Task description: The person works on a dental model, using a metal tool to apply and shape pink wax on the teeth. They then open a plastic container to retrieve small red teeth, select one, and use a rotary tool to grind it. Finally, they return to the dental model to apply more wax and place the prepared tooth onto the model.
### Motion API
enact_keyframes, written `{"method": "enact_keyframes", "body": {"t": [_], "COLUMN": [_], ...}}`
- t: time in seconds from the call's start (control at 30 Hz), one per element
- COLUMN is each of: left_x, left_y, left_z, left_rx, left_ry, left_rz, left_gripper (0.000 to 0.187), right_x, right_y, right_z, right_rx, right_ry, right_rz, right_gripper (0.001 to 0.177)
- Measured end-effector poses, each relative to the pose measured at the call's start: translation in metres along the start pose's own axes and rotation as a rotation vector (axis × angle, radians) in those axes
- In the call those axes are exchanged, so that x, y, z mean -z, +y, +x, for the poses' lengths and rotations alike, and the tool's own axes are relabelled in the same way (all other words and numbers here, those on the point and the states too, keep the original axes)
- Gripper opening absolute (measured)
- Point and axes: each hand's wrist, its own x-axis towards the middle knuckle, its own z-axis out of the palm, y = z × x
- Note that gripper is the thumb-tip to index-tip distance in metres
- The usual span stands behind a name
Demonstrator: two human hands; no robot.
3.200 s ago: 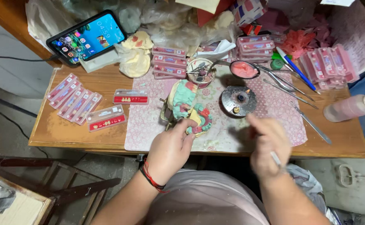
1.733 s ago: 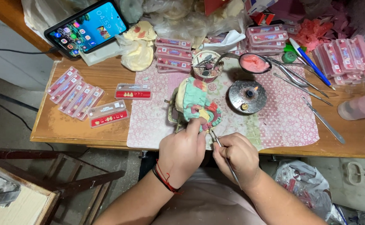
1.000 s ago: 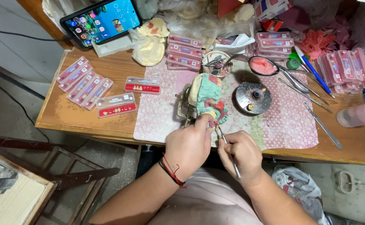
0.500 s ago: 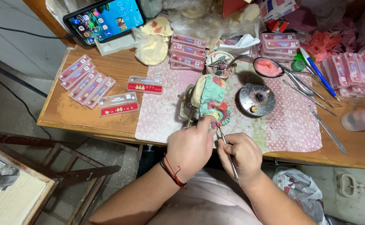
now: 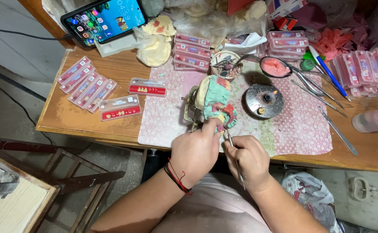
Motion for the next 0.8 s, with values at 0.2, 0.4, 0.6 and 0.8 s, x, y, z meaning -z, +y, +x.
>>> {"method": "enact_keyframes", "body": {"t": [0.2, 0.4, 0.6, 0.8], "left_x": [-0.004, -0.005, -0.006, -0.013], "left_y": [-0.003, -0.005, -0.005, -0.008], "left_z": [0.0, -0.001, -0.003, -0.003], "left_rx": [-0.026, -0.059, -0.06, -0.077], "left_ry": [0.022, 0.072, 0.107, 0.144], "left_rz": [0.024, 0.028, 0.037, 0.058], "left_gripper": [0.025, 0.025, 0.025, 0.026], "right_x": [0.008, 0.033, 0.025, 0.01], "right_y": [-0.004, 0.017, 0.035, 0.031], "right_z": [-0.003, 0.031, 0.063, 0.067], "right_rx": [-0.151, -0.19, -0.115, -0.083], "right_ry": [0.055, -0.039, -0.274, -0.374], "right_rz": [0.182, 0.158, -0.134, -0.351], "right_gripper": [0.016, 0.016, 0.021, 0.031]}}
